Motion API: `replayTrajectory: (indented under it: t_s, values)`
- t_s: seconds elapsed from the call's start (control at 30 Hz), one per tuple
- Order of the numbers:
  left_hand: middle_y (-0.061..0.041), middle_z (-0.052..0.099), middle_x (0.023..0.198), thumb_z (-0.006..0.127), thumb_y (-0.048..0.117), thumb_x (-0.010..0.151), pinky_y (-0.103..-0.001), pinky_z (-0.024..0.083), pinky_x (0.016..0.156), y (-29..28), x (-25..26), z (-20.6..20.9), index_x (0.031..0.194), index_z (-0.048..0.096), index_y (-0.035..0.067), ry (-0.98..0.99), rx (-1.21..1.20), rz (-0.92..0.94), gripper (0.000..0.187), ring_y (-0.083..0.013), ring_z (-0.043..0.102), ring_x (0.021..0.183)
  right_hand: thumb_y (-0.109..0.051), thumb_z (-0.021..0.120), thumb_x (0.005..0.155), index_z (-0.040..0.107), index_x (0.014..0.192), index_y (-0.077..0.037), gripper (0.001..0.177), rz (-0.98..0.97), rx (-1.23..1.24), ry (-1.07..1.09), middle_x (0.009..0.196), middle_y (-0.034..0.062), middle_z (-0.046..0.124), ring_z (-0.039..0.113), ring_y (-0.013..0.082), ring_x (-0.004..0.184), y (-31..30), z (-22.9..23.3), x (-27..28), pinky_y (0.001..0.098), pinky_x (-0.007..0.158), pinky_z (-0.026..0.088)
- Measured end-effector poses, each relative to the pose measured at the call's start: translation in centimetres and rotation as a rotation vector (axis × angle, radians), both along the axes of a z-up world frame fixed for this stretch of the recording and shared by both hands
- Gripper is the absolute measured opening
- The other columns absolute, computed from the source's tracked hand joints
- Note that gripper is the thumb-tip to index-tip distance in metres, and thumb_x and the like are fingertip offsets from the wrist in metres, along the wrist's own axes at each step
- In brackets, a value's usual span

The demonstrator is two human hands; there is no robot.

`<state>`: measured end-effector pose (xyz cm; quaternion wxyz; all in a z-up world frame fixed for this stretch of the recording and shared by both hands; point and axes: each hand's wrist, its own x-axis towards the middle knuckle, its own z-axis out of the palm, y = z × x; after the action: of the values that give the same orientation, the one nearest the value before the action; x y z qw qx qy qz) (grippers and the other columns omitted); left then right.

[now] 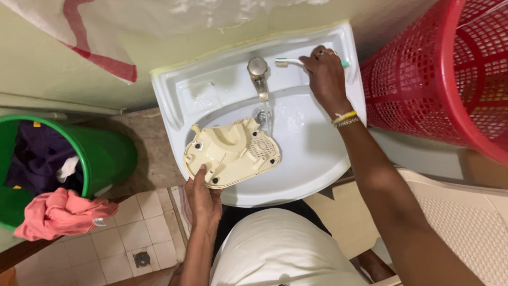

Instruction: The person cleans a plastic appliance base using a toothbrush and water in a sink. They scrub the inner and outer surfaces and rinse the object under a running faucet.

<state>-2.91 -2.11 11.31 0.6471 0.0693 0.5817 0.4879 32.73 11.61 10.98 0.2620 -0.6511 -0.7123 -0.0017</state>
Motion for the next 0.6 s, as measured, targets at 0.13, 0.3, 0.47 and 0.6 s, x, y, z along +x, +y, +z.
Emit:
replayTrajectory:
  t_s: [0.13, 0.3, 0.47, 0.6]
  values:
    - [-0.006, 0.074, 0.103, 0.058, 0.015, 0.099, -0.026, 0.058, 0.062, -0.5, -0.2, -0.2, 0.117, 0.063, 0.003, 0.000, -0.049, 0.039, 0.023, -0.0123, 0.073, 0.083, 0.003, 0.070, 0.092, 0.078, 0.112, -0.001, 0.022, 0.081, 0.039, -0.051, 0.092, 0.0135, 0.065, 0.060, 0.0304, 0.095, 2.3, -0.7, -0.8, 0.0440, 0.085, 0.046]
    - [-0.007, 0.073, 0.095, 0.061, 0.016, 0.101, -0.024, 0.049, 0.050, -1.0, -0.9, -0.9, 0.115, 0.066, 0.002, -0.002, -0.027, 0.032, 0.021, -0.0111, 0.066, 0.070, -0.007, 0.066, 0.098, 0.072, 0.107, 0.002, 0.015, -0.066, 0.135, 0.234, 0.099, 0.0138, 0.070, 0.063, 0.0257, 0.091, -1.7, -4.2, -3.5, 0.0403, 0.080, 0.050]
    - [-0.008, 0.073, 0.095, 0.060, 0.016, 0.101, -0.024, 0.050, 0.051, -0.8, -1.0, -1.3, 0.114, 0.065, 0.001, -0.013, -0.039, 0.046, 0.021, -0.0115, 0.067, 0.071, -0.014, 0.054, 0.103, 0.065, 0.104, 0.004, 0.021, -0.435, -0.798, 1.867, 0.086, 0.0114, 0.067, 0.065, 0.0229, 0.079, -5.6, -14.6, -9.8, 0.0333, 0.076, 0.059]
    - [-0.008, 0.073, 0.107, 0.058, 0.016, 0.098, -0.028, 0.058, 0.063, 0.2, -0.5, -0.9, 0.123, 0.061, 0.003, -0.015, -0.071, 0.028, 0.029, -0.0143, 0.071, 0.085, -0.007, 0.052, 0.103, 0.062, 0.109, 0.007, 0.018, -0.206, -0.733, 2.441, 0.099, 0.0132, 0.067, 0.066, 0.0246, 0.092, -3.4, -16.9, -9.7, 0.0354, 0.087, 0.059]
